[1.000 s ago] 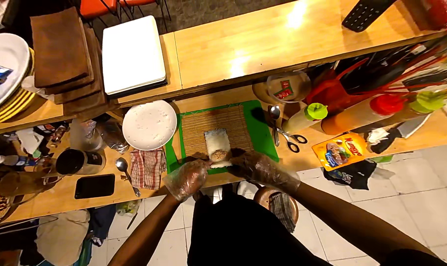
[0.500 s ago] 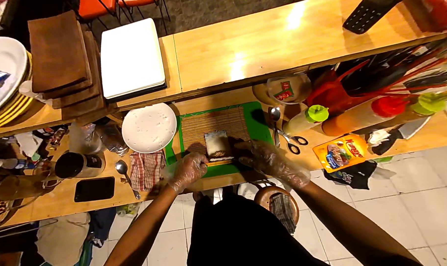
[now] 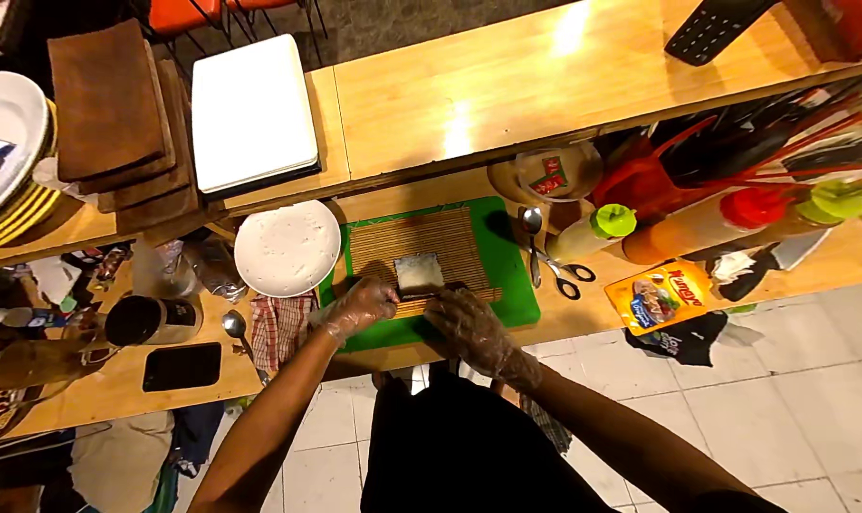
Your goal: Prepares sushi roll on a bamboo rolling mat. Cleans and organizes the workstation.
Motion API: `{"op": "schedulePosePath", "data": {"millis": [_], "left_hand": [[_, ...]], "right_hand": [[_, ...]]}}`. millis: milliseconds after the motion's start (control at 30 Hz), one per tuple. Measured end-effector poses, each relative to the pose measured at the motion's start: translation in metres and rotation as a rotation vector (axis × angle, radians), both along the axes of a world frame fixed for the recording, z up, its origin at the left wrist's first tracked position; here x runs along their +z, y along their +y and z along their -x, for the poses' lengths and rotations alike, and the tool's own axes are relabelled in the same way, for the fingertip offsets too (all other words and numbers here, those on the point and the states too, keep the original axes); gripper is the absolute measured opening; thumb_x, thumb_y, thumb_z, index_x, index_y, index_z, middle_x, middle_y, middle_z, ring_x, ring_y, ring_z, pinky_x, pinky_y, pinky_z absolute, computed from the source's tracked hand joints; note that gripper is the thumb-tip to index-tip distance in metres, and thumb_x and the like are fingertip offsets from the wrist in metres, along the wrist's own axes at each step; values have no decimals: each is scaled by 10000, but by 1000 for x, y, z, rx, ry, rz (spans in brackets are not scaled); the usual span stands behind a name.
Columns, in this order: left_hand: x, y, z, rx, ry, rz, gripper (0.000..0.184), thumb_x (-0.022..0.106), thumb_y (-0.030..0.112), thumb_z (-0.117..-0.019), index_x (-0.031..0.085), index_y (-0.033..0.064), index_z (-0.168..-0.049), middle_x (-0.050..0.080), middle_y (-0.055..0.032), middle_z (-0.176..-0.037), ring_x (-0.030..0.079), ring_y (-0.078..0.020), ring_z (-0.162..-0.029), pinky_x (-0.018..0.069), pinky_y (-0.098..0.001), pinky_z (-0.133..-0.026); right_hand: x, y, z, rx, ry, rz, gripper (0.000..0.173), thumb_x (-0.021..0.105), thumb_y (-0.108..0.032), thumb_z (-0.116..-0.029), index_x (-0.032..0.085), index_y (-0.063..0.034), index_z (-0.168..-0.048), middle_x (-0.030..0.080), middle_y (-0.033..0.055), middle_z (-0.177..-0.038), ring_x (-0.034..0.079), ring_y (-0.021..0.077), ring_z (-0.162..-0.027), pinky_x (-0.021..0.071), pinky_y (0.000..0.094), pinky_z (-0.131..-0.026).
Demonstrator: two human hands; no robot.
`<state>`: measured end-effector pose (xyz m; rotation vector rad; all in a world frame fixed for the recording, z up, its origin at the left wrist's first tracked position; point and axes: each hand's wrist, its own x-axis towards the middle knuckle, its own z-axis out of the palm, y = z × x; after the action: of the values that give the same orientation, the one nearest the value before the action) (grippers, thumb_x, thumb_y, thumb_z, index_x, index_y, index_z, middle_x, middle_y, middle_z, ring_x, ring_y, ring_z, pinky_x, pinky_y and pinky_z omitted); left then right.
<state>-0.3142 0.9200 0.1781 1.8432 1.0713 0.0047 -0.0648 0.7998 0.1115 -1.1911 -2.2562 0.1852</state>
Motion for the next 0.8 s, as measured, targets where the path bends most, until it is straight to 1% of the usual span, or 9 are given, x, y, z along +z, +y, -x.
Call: {"op": "schedulePosePath", "data": {"millis": [100, 233, 300, 367, 467, 533, 600, 667, 800], "left_hand": [[2, 8, 1, 31, -24, 85, 101, 665, 74, -925, 721, 6, -974, 671, -100, -919, 621, -158, -851, 523, -366, -801], [2, 14, 3, 61, -102, 172, 113, 643, 49, -925, 701, -10, -1002, 661, -75, -918, 605, -107, -837, 520, -310, -794], [3, 13, 4, 62, -99, 117, 125, 657, 51, -927, 710, 3, -1030, 681, -85, -953, 630, -118, -865, 535, -316, -815], [5, 4, 5, 120, -42, -68, 183, 700, 105, -928, 735, 51, -1099, 709, -104, -1045, 672, -172, -955, 561, -383, -882], [-2, -24, 0, 174, 56, -544, 317, 693, 267, -943, 730, 136, -1229, 694, -66, -1275, 611, -237, -1250, 483, -480, -1077], [-10, -43, -4, 29, 102, -786, 377, 599, 340, -1003, 702, 118, -1289, 650, -80, -1380, 575, -291, -1318, 446, -520, -1105], [-16, -54, -11, -137, 153, -821, 447, 534, 372, -1032, 643, 97, -1367, 596, -99, -1458, 548, -310, -1357, 440, -534, -1106], [-21, -56, -20, -222, 208, -791, 505, 526, 372, -1030, 582, 68, -1430, 538, -109, -1520, 509, -315, -1396, 428, -527, -1109], [-30, -49, -28, -173, 231, -771, 476, 480, 328, -1059, 562, 69, -1450, 539, -88, -1522, 504, -293, -1403, 414, -509, -1131]], "right_hand": [[-5, 12, 0, -17, -21, -33, 366, 633, -313, -987, 649, -177, -1326, 651, 41, -1381, 536, 279, -1371, 412, 532, -1152], [-7, 23, -2, -13, -50, -29, 423, 681, -312, -925, 648, -181, -1325, 658, 40, -1374, 555, 279, -1352, 426, 533, -1134], [-5, 26, -3, -5, -64, -14, 519, 744, -316, -856, 634, -174, -1342, 646, 43, -1394, 550, 284, -1357, 424, 538, -1128], [-1, 27, -5, 5, -74, 0, 551, 765, -294, -842, 626, -161, -1358, 641, 48, -1403, 549, 286, -1358, 426, 537, -1130], [3, 31, -6, 0, -94, 11, 468, 699, -236, -900, 634, -152, -1356, 641, 40, -1408, 552, 272, -1361, 418, 533, -1140], [6, 34, -6, -14, -110, 17, 357, 552, -193, -1010, 637, -155, -1355, 640, 34, -1413, 552, 258, -1365, 414, 527, -1143], [11, 37, -6, -22, -112, 54, 349, 465, -177, -1062, 641, -147, -1362, 638, 54, -1413, 552, 264, -1364, 406, 532, -1152], [17, 40, -8, -15, -112, 99, 361, 442, -197, -1073, 633, -146, -1375, 629, 65, -1423, 549, 268, -1365, 405, 528, -1153], [24, 49, -11, -1, -131, 194, 401, 409, -272, -1093, 584, -179, -1441, 588, 44, -1478, 511, 253, -1404, 368, 522, -1185]]}}
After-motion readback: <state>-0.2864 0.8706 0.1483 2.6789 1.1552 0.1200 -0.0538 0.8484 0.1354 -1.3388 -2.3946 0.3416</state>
